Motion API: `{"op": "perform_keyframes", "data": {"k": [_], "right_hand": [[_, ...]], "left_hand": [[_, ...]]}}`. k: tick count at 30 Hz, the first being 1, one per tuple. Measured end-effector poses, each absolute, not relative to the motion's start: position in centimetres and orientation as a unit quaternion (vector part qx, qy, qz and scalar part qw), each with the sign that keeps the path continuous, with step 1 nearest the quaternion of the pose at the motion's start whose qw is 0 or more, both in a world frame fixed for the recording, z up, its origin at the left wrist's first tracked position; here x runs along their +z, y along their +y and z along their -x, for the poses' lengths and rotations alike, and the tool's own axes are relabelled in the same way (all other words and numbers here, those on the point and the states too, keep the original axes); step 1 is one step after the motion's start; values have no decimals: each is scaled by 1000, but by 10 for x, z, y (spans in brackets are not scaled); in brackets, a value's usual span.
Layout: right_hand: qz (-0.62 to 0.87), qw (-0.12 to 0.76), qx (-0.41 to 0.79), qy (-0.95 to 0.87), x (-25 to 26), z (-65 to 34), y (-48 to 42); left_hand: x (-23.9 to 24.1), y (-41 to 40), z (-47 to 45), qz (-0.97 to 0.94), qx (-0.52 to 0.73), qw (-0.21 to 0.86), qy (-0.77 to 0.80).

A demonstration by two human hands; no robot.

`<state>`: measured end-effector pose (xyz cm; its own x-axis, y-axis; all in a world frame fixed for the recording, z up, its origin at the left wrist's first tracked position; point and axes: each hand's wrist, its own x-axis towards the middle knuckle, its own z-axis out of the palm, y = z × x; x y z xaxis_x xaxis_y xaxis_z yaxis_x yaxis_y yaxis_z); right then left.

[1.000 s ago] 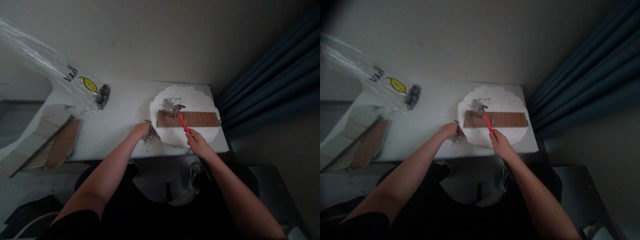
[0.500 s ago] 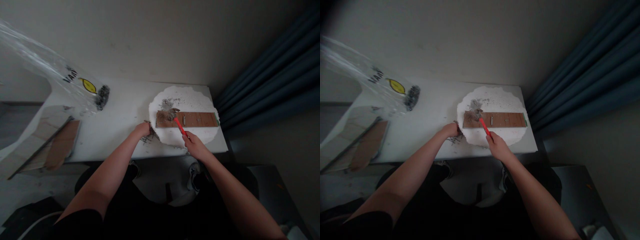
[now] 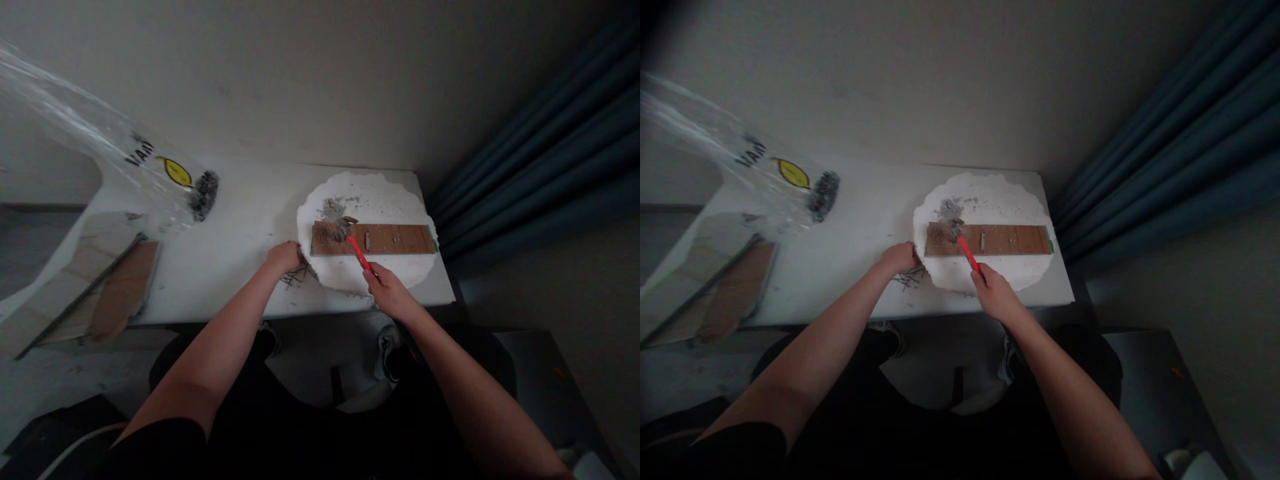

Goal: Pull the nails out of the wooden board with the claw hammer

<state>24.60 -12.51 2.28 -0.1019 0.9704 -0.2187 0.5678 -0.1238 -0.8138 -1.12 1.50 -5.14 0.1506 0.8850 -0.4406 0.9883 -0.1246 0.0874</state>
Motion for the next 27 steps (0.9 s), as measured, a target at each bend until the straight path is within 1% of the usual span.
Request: {"op": "perform_keyframes", "data": {"k": [3, 10, 14, 17, 21, 27], "right_hand": [[626, 240, 413, -617, 24, -246, -125], [625, 239, 415, -616, 22, -246, -125], [626, 242, 413, -616, 22, -246, -125], [625, 240, 413, -618, 23, -246, -125], [625, 234, 416, -618, 25, -246, -125], [627, 226, 418, -618, 28, -246, -125]], "left_hand": [[-55, 17, 13, -718, -136, 168, 662], [-65, 18, 13, -726, -150, 163, 651], [-60, 21, 17, -716, -164, 159, 660], [-54, 23, 19, -724, -149, 152, 656], [-48, 20, 16, -740, -160, 176, 629], [-54, 13, 8, -732, -141, 171, 645]]}}
